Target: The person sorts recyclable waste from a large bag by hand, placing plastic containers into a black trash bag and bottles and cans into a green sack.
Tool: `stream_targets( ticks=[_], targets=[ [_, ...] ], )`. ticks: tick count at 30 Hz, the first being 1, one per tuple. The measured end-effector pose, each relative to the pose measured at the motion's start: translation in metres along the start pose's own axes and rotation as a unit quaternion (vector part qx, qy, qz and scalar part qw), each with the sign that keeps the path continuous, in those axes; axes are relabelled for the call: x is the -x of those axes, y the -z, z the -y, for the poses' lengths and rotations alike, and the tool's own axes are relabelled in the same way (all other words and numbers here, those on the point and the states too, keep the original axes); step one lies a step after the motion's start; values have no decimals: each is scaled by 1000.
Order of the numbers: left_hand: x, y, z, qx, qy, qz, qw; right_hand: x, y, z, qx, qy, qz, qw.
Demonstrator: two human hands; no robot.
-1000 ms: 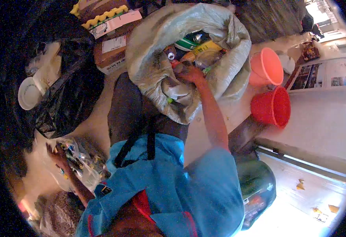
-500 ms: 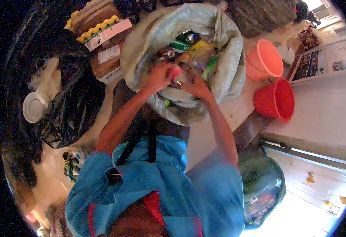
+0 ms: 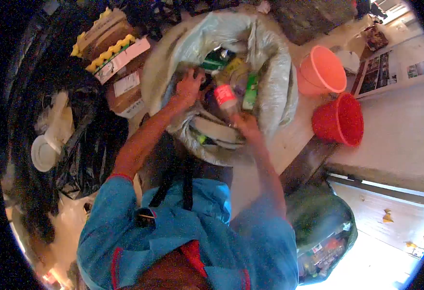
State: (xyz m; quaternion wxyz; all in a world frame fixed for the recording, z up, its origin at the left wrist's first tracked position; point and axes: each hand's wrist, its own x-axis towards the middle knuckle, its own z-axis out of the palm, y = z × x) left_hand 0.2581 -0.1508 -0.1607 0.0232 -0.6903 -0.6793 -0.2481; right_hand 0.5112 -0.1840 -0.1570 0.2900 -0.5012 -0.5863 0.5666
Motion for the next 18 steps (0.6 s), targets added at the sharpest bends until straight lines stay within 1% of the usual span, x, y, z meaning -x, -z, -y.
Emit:
stream_targets(
  ticks=[1,2,3,4,6,7,8,9,10,11,12,13,14,15,16,17,18],
  targets=[
    [-7,-9,6,1,-6,-4,1000,0,-1,-3,-18,-39,4,999],
    [-11,-16,12,-27,-62,14,998,4,-2,-11,-38,-80,9,996],
    [-15,-24,19,-56,-120,31,991,11,-4,-25,-39,-42,-31,998],
    [-21,-26,24,-56,-126,29,990,12,-1,-21,-41,-39,-37,998],
    [-27,-31,33,-132,-129,98,978,20,-1,-17,-153,-49,8,987],
    [-30,-19,35,-157,-157,129,966,27,0,-16,-158,-55,4,986],
    [-28,-10,37,-157,-160,133,965,30,2,-15,-206,-51,16,977],
    [-27,-3,42,-118,-162,99,975,30,3,-14,-252,-43,30,966],
    [-30,12,38,-78,-164,64,981,29,4,-15,-254,-43,28,966],
    [-30,26,30,-33,-131,70,988,28,5,-16,-243,6,44,969],
    [-30,43,23,-33,-134,71,988,28,5,-16,-231,54,60,970],
    [-28,56,17,-2,-114,32,993,31,5,-6,-232,52,57,970],
    [-26,69,12,28,-96,-7,995,34,7,8,-235,11,60,970],
    [-26,83,8,29,-101,-8,994,35,8,23,-239,-26,61,969],
    [-22,97,5,84,-70,-31,994,37,9,31,-240,-25,56,969],
    [-16,110,2,138,-36,-52,988,41,9,37,-268,13,64,961],
    [-12,120,-2,142,-39,-51,988,45,12,42,-293,53,72,952]
  ],
)
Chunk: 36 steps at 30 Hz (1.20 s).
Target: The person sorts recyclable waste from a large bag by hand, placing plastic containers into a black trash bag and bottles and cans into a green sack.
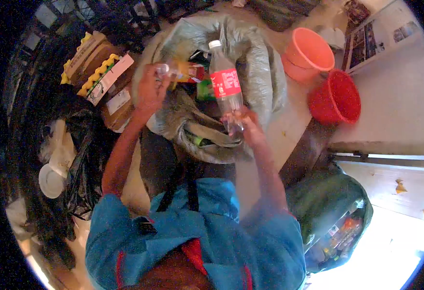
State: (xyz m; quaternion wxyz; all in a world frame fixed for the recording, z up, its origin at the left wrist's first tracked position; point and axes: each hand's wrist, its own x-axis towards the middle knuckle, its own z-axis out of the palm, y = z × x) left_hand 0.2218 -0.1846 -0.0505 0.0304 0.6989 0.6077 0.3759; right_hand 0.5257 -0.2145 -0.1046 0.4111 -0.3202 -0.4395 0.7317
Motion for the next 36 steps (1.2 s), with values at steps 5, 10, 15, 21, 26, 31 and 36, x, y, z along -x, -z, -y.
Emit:
stream_targets(
  ticks=[5,10,15,21,26,31,36],
  targets=[
    [11,23,-30,377,116,-12,919,29,9,30,7,45,-39,998],
    [24,8,-80,453,160,105,871,76,46,23,-78,69,-48,993],
    [42,-35,-138,484,125,253,829,180,48,61,61,99,-269,956],
    [64,-76,-209,556,120,341,748,366,70,80,116,275,-728,617],
    [71,-98,-243,560,92,398,721,479,69,66,273,-26,-857,436],
    [84,-124,-284,559,89,450,691,505,143,6,432,-300,-753,396],
    [96,-135,-301,563,86,482,666,508,184,20,489,-289,-715,408]
  ],
)
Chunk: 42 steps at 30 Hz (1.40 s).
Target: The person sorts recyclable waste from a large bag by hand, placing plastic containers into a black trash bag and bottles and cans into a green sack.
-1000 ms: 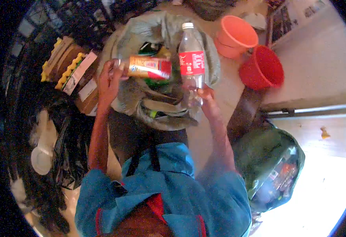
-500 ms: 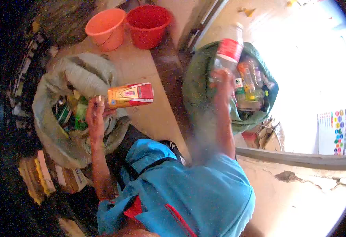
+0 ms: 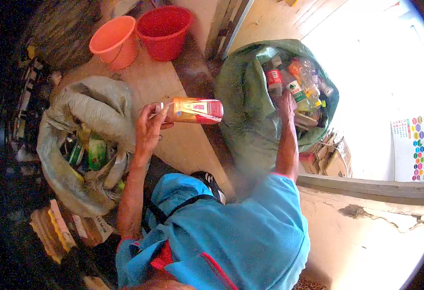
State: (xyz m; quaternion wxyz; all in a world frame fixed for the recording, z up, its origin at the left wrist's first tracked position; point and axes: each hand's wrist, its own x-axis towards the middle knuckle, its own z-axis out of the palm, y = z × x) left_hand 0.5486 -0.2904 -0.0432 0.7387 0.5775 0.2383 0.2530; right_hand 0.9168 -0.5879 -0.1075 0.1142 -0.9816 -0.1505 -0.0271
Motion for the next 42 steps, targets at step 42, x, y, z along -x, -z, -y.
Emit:
stream_targets(
  ticks=[42],
  targets=[
    [140,258,72,-611,184,-161,753,7,76,113,169,106,-211,957]
  ],
)
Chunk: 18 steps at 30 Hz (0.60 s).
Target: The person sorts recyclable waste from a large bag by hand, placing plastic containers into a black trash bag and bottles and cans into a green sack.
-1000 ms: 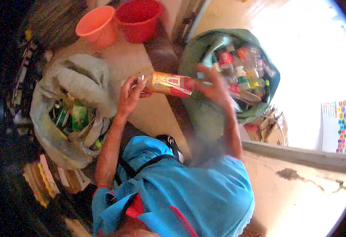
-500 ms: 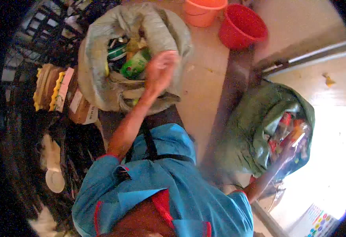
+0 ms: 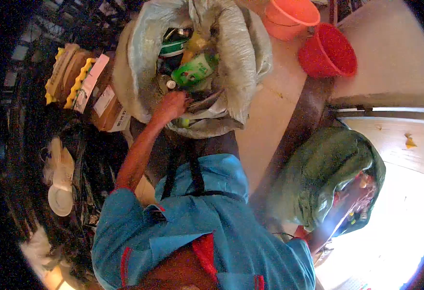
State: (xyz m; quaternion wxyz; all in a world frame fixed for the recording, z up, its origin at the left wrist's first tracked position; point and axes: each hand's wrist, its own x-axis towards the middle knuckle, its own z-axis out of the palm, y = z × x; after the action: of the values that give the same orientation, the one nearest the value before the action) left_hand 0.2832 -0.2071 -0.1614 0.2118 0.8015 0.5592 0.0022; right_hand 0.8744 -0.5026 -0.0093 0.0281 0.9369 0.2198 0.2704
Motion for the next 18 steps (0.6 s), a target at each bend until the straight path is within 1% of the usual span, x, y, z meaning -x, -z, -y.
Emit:
stream_targets(
  ticks=[1,2,3,4,5,6,7,8,9,10,11,12,13,14,15,16,17,18],
  targets=[
    [2,1,-1,2,7,0,1000,-2,27,39,-75,45,-47,995],
    [5,2,-3,-22,-13,15,1000,0,49,81,-182,92,-44,978],
    [11,0,-6,-43,-33,34,998,7,65,127,-305,146,6,941],
    [13,-4,-6,-43,-27,36,998,14,80,173,-423,187,69,884],
    [15,-10,-4,-37,-25,14,999,45,114,231,-489,236,151,826],
    [18,-15,-4,-31,-21,-7,999,77,148,283,-479,318,237,783],
    [21,-19,-2,-31,-14,-7,999,104,143,329,-479,429,315,698],
    [25,-22,-2,-48,-15,-15,999,137,129,378,-505,533,297,611],
    [28,-24,-4,-63,-15,-24,998,170,111,430,-470,643,249,550],
    [35,-21,-5,-64,-7,-25,998,200,110,466,-435,677,213,554],
    [44,-16,-7,-49,-33,-69,996,219,102,502,-381,739,184,524],
    [49,-12,-8,-35,-60,-111,991,243,73,538,-348,759,94,542],
    [49,-11,-10,-38,-56,-108,992,261,46,566,-313,769,4,557],
    [47,-11,-13,-20,0,-68,998,265,37,585,-317,769,7,555],
    [44,-9,-12,-1,53,-30,998,264,37,600,-255,786,45,562],
    [40,-13,-2,-4,54,-31,998,263,33,605,-223,793,65,563],
    [38,-22,10,36,63,-81,994,262,29,610,-190,799,84,563],
    [37,-29,18,78,75,-130,986,255,28,606,-216,793,114,559]
  ],
)
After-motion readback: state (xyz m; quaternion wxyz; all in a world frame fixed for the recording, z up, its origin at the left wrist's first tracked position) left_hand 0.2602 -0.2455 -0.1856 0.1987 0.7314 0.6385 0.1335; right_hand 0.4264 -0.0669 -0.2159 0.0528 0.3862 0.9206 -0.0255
